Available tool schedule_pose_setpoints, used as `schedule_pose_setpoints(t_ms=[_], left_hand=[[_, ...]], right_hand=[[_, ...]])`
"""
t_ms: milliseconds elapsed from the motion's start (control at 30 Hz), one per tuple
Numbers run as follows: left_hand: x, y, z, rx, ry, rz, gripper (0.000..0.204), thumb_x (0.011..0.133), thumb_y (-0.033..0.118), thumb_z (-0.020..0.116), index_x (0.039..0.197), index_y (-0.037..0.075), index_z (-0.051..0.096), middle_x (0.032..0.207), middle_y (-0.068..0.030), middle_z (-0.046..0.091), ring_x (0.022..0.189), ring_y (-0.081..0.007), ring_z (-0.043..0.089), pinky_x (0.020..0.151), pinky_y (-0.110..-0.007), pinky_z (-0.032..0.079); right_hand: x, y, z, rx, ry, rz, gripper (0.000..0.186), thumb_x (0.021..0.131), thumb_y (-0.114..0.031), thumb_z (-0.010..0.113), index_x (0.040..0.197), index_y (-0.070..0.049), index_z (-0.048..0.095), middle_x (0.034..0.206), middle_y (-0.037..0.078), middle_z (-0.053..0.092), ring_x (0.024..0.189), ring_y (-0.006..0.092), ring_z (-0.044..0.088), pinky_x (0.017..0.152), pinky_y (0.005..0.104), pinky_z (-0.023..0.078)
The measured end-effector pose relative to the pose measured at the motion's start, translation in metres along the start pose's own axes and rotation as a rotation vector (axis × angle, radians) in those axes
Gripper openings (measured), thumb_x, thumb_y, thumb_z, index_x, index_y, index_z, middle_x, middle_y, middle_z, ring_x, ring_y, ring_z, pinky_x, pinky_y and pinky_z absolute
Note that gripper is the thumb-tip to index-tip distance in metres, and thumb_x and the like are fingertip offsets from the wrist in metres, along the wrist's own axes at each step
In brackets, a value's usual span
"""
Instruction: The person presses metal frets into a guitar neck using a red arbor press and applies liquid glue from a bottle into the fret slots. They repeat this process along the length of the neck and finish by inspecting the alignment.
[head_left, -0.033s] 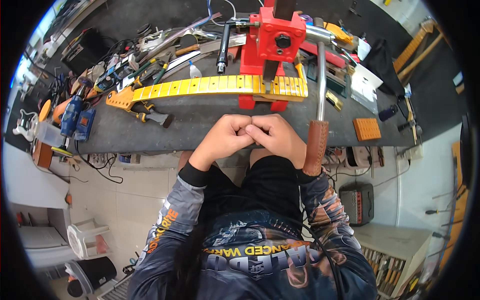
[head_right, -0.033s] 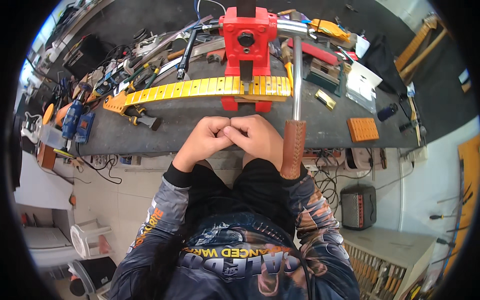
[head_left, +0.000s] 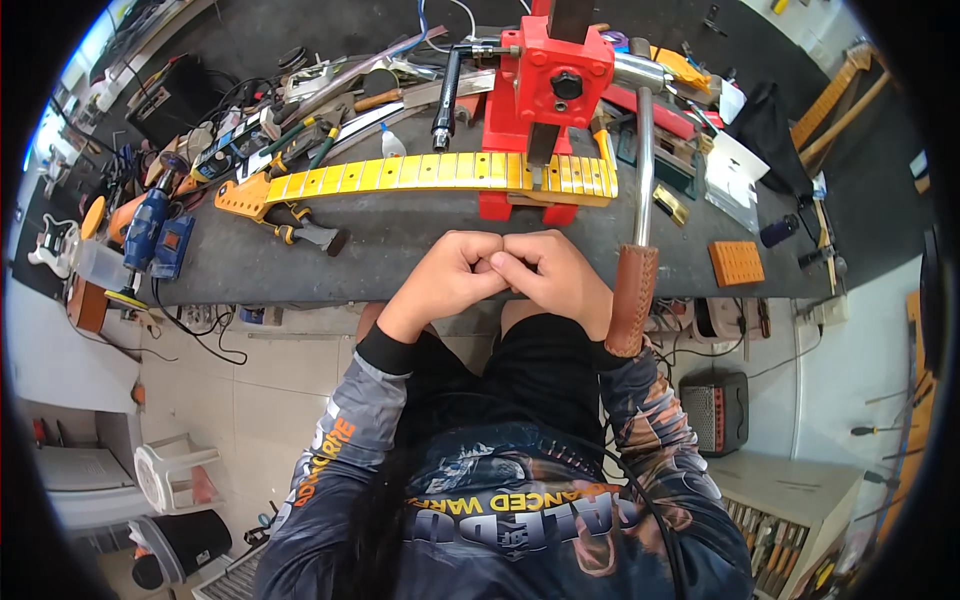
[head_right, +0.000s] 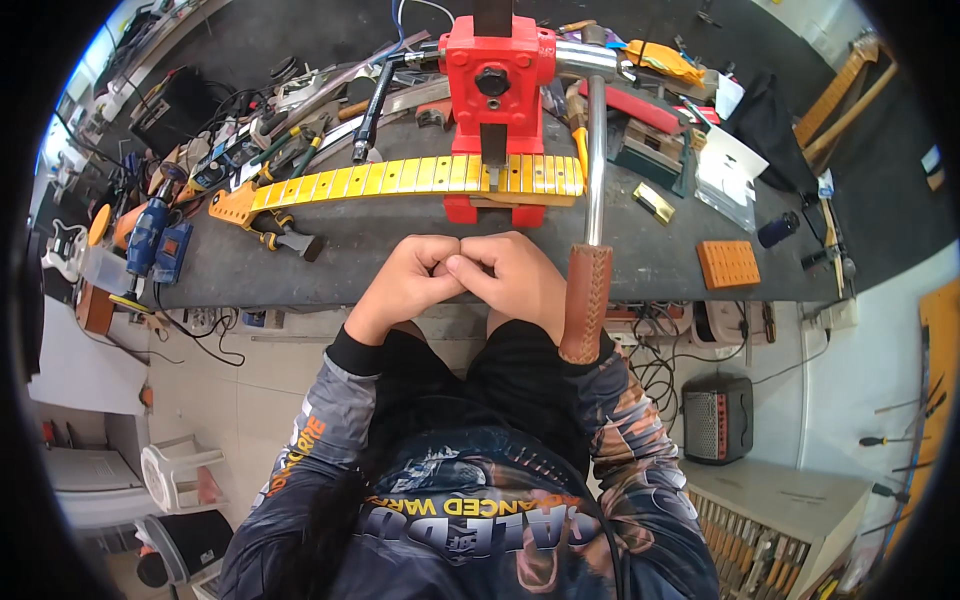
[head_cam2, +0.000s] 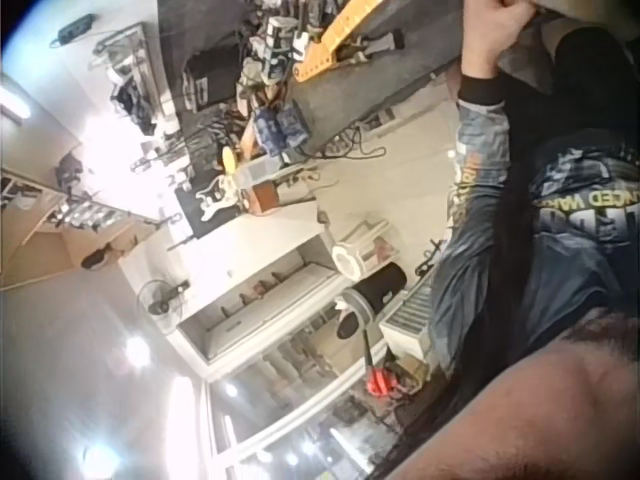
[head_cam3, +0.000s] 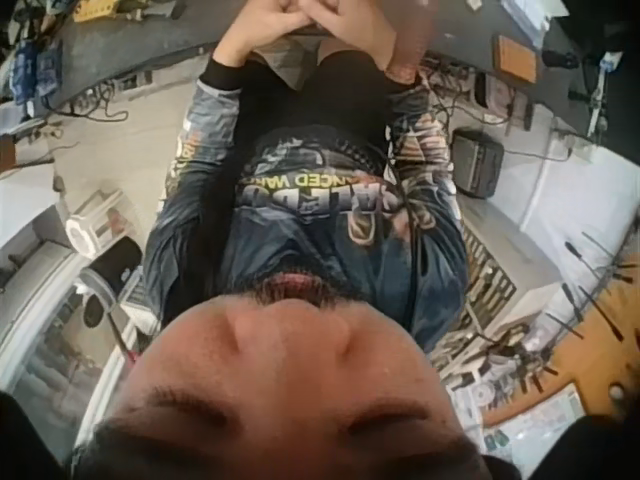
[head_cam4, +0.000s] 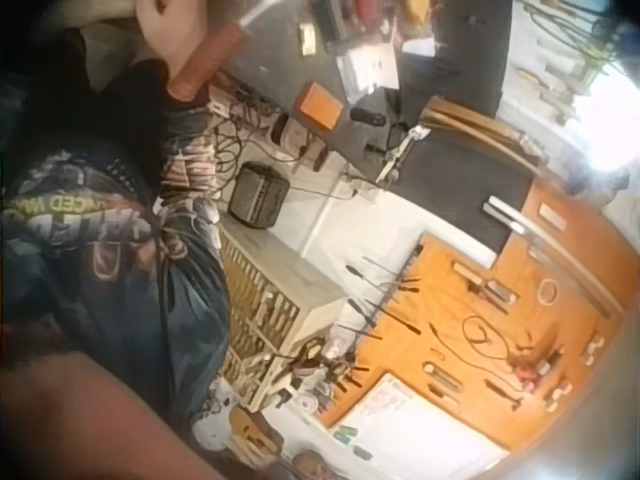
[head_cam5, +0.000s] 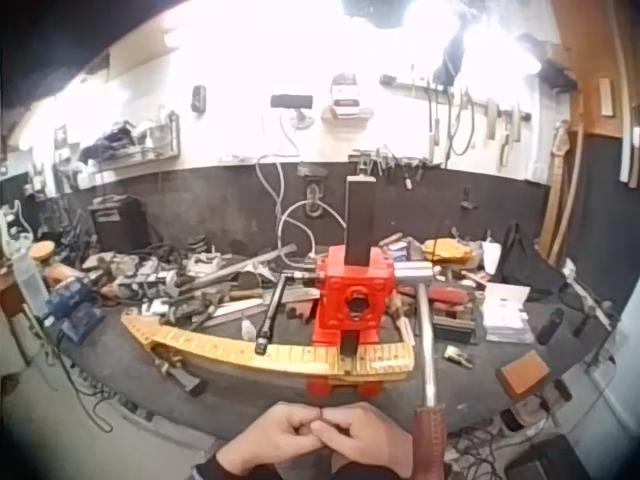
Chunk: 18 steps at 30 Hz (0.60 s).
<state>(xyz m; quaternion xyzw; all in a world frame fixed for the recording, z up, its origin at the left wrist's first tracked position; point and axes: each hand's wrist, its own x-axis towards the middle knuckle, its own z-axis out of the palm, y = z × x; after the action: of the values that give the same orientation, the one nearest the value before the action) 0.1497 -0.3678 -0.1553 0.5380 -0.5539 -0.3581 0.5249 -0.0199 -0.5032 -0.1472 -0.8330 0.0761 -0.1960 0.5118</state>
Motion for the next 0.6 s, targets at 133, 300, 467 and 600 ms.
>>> schedule_pose_setpoints(t_ms=[133, 300, 467, 600], left_hand=[[0.002, 0.009, 0.0, -0.07, -0.035, -0.079, 0.023, 0.099, 0.009, 0.076, 0.082, 0.0, 0.063, 0.076, 0.0044, 0.057, 0.077, -0.0036, 0.051, 0.066, -0.028, 0.042], [0.017, 0.018, 0.008, -0.163, -0.076, -0.153, 0.017, 0.101, 0.006, 0.075, 0.088, -0.002, 0.069, 0.086, -0.0043, 0.077, 0.087, -0.0113, 0.077, 0.077, -0.028, 0.057], [0.016, 0.006, 0.006, -0.243, -0.031, -0.16, 0.017, 0.102, 0.008, 0.077, 0.09, -0.002, 0.07, 0.085, -0.0057, 0.076, 0.08, -0.014, 0.077, 0.075, -0.028, 0.057], [0.018, 0.016, 0.013, -0.292, -0.006, -0.16, 0.019, 0.101, 0.008, 0.077, 0.087, -0.001, 0.067, 0.081, -0.0002, 0.069, 0.077, -0.0081, 0.07, 0.07, -0.026, 0.052]], right_hand=[[0.004, 0.006, -0.005, 0.093, -0.079, 0.021, 0.03, 0.109, -0.023, 0.069, 0.093, 0.003, 0.072, 0.068, 0.013, 0.066, 0.059, 0.0193, 0.059, 0.062, 0.0382, 0.048], [0.006, 0.013, -0.018, 0.415, -0.156, 0.179, 0.04, 0.116, -0.03, 0.064, 0.097, 0.003, 0.078, 0.076, 0.005, 0.072, 0.069, 0.0116, 0.066, 0.066, 0.0322, 0.052], [0.007, 0.014, -0.013, 0.357, -0.125, 0.136, 0.041, 0.118, -0.031, 0.063, 0.104, 0.003, 0.08, 0.076, 0.005, 0.072, 0.071, 0.0114, 0.067, 0.066, 0.031, 0.052], [0.005, 0.013, -0.016, 0.356, -0.111, 0.121, 0.041, 0.119, -0.032, 0.061, 0.103, 0.002, 0.078, 0.073, 0.003, 0.068, 0.066, 0.0101, 0.065, 0.061, 0.0302, 0.051]])
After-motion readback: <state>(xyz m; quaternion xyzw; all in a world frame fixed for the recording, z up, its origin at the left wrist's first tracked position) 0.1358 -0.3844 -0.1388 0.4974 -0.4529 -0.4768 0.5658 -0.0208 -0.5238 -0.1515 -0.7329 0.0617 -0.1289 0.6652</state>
